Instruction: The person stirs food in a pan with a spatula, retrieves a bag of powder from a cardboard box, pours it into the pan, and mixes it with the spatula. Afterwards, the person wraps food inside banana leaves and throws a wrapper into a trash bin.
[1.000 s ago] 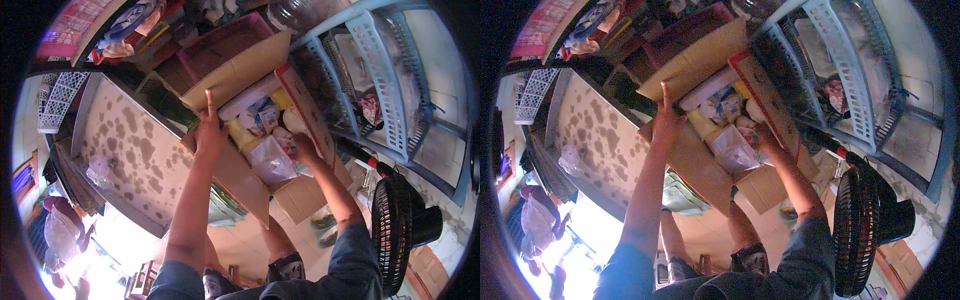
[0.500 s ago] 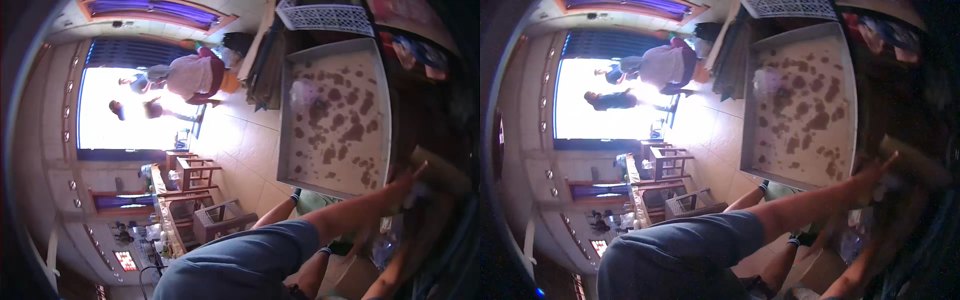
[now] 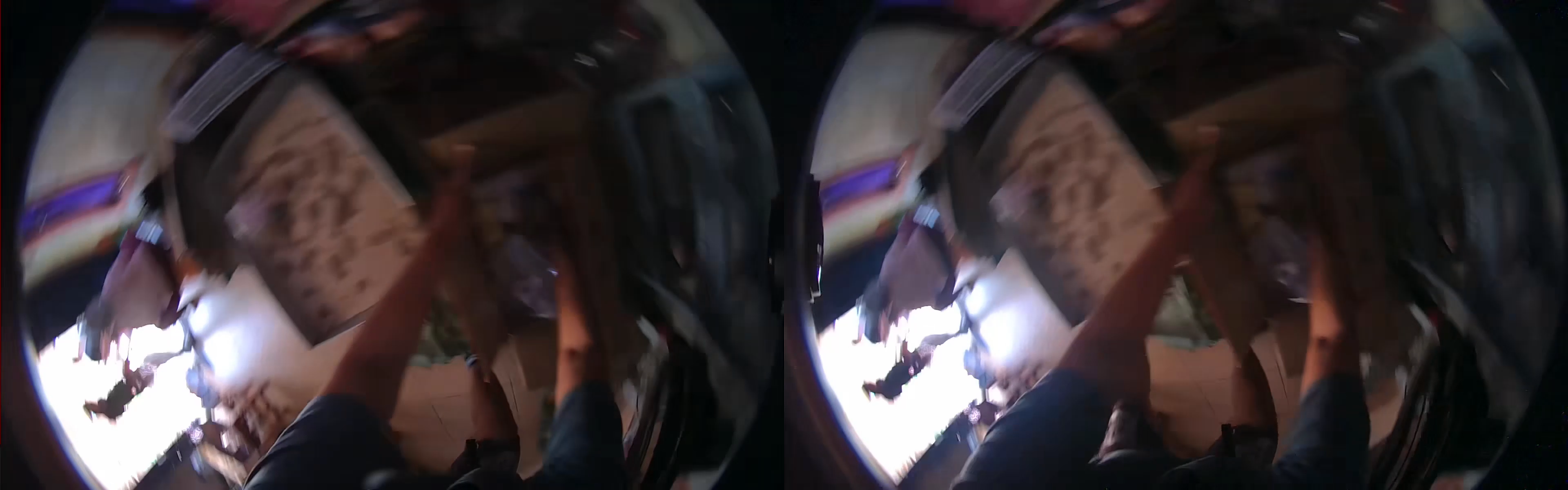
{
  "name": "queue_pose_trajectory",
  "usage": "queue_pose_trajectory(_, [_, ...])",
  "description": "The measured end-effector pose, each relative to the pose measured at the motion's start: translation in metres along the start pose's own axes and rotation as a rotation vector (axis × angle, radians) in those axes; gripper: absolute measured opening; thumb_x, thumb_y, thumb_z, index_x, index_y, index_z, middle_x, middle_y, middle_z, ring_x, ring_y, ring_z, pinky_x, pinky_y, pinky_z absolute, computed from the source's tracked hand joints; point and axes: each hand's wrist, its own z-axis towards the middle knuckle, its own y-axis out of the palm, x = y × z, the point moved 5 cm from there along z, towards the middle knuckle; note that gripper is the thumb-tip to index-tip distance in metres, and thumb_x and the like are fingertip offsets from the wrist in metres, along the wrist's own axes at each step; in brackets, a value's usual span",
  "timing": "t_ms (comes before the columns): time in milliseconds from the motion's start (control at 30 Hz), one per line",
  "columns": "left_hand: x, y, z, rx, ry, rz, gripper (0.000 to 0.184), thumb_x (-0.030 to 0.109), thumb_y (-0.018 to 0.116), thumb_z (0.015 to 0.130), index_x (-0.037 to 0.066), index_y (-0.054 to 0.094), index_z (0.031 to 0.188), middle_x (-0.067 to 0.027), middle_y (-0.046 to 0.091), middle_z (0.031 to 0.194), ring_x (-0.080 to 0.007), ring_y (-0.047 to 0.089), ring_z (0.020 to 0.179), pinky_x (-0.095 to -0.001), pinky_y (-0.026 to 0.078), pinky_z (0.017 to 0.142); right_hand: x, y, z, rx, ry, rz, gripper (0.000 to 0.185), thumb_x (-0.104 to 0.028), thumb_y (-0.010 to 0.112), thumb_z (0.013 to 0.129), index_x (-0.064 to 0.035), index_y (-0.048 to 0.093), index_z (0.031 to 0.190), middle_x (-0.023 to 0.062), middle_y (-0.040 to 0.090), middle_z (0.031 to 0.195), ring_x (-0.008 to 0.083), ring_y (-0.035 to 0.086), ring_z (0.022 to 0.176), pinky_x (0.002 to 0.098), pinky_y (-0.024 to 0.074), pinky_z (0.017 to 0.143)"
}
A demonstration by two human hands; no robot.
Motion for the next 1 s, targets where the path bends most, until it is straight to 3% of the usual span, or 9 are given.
queue_pose_trajectory(67, [0.001,0.003,0.008,0.069,0.123,-0.085,0.079,-0.006,0.04,0.078,0.017,0.003,0.144,-0.0269,0.05,0.115,-0.0379,0.057,0.09,-0.0467,0.044,0.081,-0.003,-0.017,-0.019,-0.003,0.052,0.055,0.038,-0.014,0.07,0.068,-0.0133,0.064,0.105,0.014,0.06,0.106,0.0288,0.055,0.1,0.0356,0.0408,0.089])
queue_pose_trajectory(167, [0.037,-0.007,0.02,-0.164,-0.191,0.267,0.092,-0.007,0.046,0.075,0.02,-0.009,0.143,-0.0325,0.052,0.105,-0.0427,0.058,0.085,-0.0467,0.048,0.07,0.007,-0.043,-0.052,-0.116,0.128,0.142,0.037,-0.014,0.07,0.068,-0.0137,0.065,0.105,0.014,0.061,0.106,0.028,0.055,0.1,0.035,0.0411,0.088])
queue_pose_trajectory(267, [0.04,-0.012,0.007,-0.19,-0.188,0.225,0.096,-0.007,0.047,0.072,0.022,-0.013,0.142,-0.0281,0.044,0.124,-0.0415,0.055,0.088,-0.0455,0.048,0.071,0.007,-0.053,-0.097,-0.282,0.214,0.076,0.033,-0.015,0.07,0.069,-0.0138,0.066,0.103,0.0137,0.062,0.101,0.0271,0.057,0.096,0.034,0.0419,0.087])
queue_pose_trajectory(333, [0.043,-0.01,0.006,-0.169,-0.109,0.204,0.099,-0.003,0.053,0.073,0.021,-0.014,0.141,-0.0306,0.042,0.123,-0.0421,0.055,0.092,-0.0449,0.048,0.075,0.007,-0.06,-0.12,-0.37,0.257,-0.012,0.028,-0.018,0.069,0.071,-0.0136,0.068,0.098,0.0132,0.065,0.093,0.0262,0.06,0.09,0.0328,0.0432,0.085])
queue_pose_trajectory(367, [0.042,-0.011,0.007,-0.154,-0.083,0.235,0.102,0.0,0.058,0.072,0.022,-0.015,0.141,-0.032,0.045,0.118,-0.0423,0.056,0.091,-0.0452,0.049,0.075,0.0,-0.063,-0.117,-0.312,0.259,-0.127,0.022,-0.021,0.068,0.073,-0.0091,0.068,0.091,0.0134,0.065,0.079,0.0282,0.062,0.084,0.0329,0.0445,0.083])
queue_pose_trajectory(433, [0.041,-0.009,0.008,-0.155,-0.108,0.269,0.104,0.001,0.061,0.073,0.022,-0.015,0.141,-0.0318,0.044,0.118,-0.0421,0.055,0.095,-0.0449,0.048,0.078,-0.014,-0.049,-0.09,0.077,0.344,0.025,0.026,-0.024,0.069,0.073,-0.0086,0.067,0.094,0.0141,0.065,0.087,0.029,0.06,0.091,0.0344,0.0431,0.086])
queue_pose_trajectory(533, [0.042,-0.01,0.009,-0.178,-0.205,0.303,0.102,0.0,0.058,0.073,0.021,-0.016,0.141,-0.0295,0.041,0.125,-0.0421,0.052,0.102,-0.0446,0.047,0.084,-0.066,-0.02,-0.037,0.396,-0.102,-0.184,0.039,-0.032,0.068,0.073,-0.0083,0.062,0.104,0.0153,0.059,0.108,0.0303,0.053,0.105,0.0396,0.0387,0.093])
queue_pose_trajectory(633, [0.031,-0.008,0.011,-0.157,-0.193,0.316,0.105,0.002,0.062,0.073,0.025,-0.015,0.141,-0.0315,0.044,0.118,-0.0438,0.054,0.098,-0.0462,0.048,0.082,-0.055,0.043,0.027,0.226,0.07,-0.141,0.056,-0.037,0.07,0.069,-0.0093,0.057,0.115,0.0161,0.049,0.125,0.0321,0.044,0.118,0.0408,0.0324,0.1])
queue_pose_trajectory(1000, [0.015,-0.007,0.014,-0.1,-0.128,0.266,0.105,0.003,0.063,0.07,0.024,-0.011,0.142,-0.0295,0.052,0.101,-0.0423,0.058,0.085,-0.0471,0.05,0.073,-0.052,0.067,0.014,0.287,0.224,-0.322,0.066,-0.037,0.071,0.069,-0.0112,0.048,0.125,0.0145,0.049,0.125,0.0301,0.046,0.115,0.0397,0.0365,0.095])
